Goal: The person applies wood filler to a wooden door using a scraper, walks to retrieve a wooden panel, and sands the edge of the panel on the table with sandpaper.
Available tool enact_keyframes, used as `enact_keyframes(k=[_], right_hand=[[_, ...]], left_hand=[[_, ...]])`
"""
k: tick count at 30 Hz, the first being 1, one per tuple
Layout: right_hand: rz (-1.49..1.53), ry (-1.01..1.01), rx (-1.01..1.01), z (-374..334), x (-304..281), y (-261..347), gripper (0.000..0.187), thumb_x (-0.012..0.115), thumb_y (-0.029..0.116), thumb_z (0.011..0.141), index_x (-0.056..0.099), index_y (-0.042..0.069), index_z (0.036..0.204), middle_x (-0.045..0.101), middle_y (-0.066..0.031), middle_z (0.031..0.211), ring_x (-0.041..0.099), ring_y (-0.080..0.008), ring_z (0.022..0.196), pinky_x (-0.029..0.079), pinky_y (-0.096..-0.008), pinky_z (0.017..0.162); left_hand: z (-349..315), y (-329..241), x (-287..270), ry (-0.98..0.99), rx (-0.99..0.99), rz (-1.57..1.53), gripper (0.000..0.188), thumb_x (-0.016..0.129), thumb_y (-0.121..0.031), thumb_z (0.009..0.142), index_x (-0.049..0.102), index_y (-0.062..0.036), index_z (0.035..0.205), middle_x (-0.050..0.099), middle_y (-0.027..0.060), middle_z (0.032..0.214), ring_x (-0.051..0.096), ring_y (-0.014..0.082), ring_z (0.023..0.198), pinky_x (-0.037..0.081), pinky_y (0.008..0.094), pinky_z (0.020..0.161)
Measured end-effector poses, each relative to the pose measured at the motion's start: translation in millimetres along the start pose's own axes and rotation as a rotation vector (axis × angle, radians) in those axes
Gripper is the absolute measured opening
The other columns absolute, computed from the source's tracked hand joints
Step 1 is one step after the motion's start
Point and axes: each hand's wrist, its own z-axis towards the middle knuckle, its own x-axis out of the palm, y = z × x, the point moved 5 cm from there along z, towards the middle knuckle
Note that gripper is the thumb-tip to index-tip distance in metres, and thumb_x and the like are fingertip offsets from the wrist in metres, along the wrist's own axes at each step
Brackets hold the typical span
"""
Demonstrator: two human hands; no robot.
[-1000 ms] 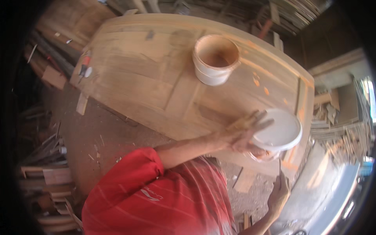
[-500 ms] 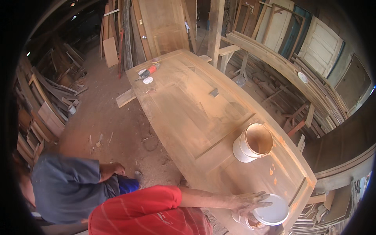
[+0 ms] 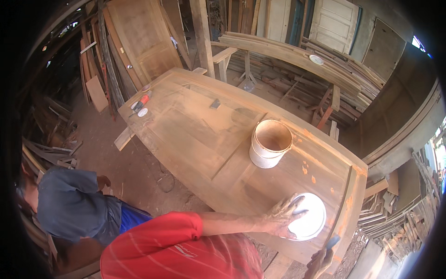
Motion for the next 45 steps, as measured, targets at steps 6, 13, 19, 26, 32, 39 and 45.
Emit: enact_keyframes(k=[6, 13, 19, 26, 32, 39, 45], right_hand=[[-0.095, -0.149, -0.172, 13.5, 98.2, 48.3, 0.025, 0.067, 0.032, 0.102, 0.056, 0.01, 0.096, 0.045, 0.0052, 0.065, 0.034, -0.0021, 0.047, 0.023, -0.0206, 0.036], [-0.194, -0.171, 0.002, -7.3, 162.9, 115.7, 0.033, 0.074, 0.037, 0.097, 0.06, 0.007, 0.098, 0.047, 0.0032, 0.065, 0.037, -0.0021, 0.046, 0.021, -0.019, 0.034], [-0.298, -0.27, 0.033, 0.0, 169.2, 71.8, 0.035, 0.077, 0.035, 0.094, 0.062, 0.003, 0.095, 0.052, 0.0001, 0.066, 0.036, -0.0051, 0.042, 0.022, -0.0226, 0.034], [-0.431, -0.199, -0.058, 24.5, 168.6, 31.4, 0.035, 0.076, 0.035, 0.095, 0.066, 0.002, 0.093, 0.057, 0.0014, 0.068, 0.047, -0.0069, 0.052, 0.035, -0.0249, 0.044], [-0.296, -0.354, 0.128, -12.4, 180.0, 43.2, 0.031, 0.073, 0.034, 0.097, 0.066, 0.004, 0.097, 0.052, 0.0018, 0.066, 0.041, -0.0046, 0.045, 0.025, -0.0219, 0.036], [-0.169, -0.429, 0.167, -32.7, 216.0, 63.3, 0.034, 0.074, 0.032, 0.097, 0.065, 0.003, 0.112, 0.052, 0.0009, 0.069, 0.038, -0.003, 0.045, 0.025, -0.0193, 0.035], [-0.493, -0.528, -0.08, -52.6, 215.3, 68.2, 0.052, 0.067, 0.033, 0.099, 0.062, -0.003, 0.136, 0.071, -0.0181, 0.113, 0.068, -0.0234, 0.084, 0.056, -0.0367, 0.067]], left_hand=[[-31.8, 20.1, 2.0, -0.198, 0.184, -0.091, 0.093, 0.082, -0.045, 0.08, 0.04, -0.0085, 0.155, 0.02, 0.0257, 0.166, 0.015, 0.0491, 0.154, 0.023, 0.0662, 0.12], [-156.0, 128.8, -87.2, -0.068, -0.204, -0.4, 0.038, 0.068, -0.034, 0.095, 0.067, -0.0048, 0.12, 0.068, 0.0166, 0.116, 0.068, 0.0327, 0.105, 0.055, 0.0406, 0.091], [-252.7, 214.9, -66.0, -0.155, -0.629, -0.411, 0.031, 0.064, -0.026, 0.098, 0.07, -0.0023, 0.117, 0.071, 0.0169, 0.11, 0.07, 0.0334, 0.101, 0.054, 0.0414, 0.091], [-240.3, 242.5, -57.6, -0.121, -0.599, -0.444, 0.027, 0.065, -0.019, 0.098, 0.069, -0.001, 0.118, 0.072, 0.0163, 0.112, 0.071, 0.0323, 0.102, 0.055, 0.04, 0.092], [-235.6, 284.6, -102.5, -0.179, -0.543, -0.372, 0.026, 0.065, -0.02, 0.098, 0.066, -0.0005, 0.114, 0.072, 0.0159, 0.104, 0.07, 0.0329, 0.096, 0.056, 0.0414, 0.086], [-245.3, 328.1, -142.4, -0.089, -0.68, -0.475, 0.031, 0.067, -0.027, 0.098, 0.067, -0.0016, 0.117, 0.073, 0.0159, 0.11, 0.072, 0.0319, 0.102, 0.055, 0.0414, 0.091], [-287.3, 350.0, -168.8, -0.104, -0.628, -0.361, 0.03, 0.065, -0.028, 0.099, 0.067, -0.0034, 0.116, 0.073, 0.0144, 0.106, 0.071, 0.0311, 0.098, 0.055, 0.0425, 0.089]])
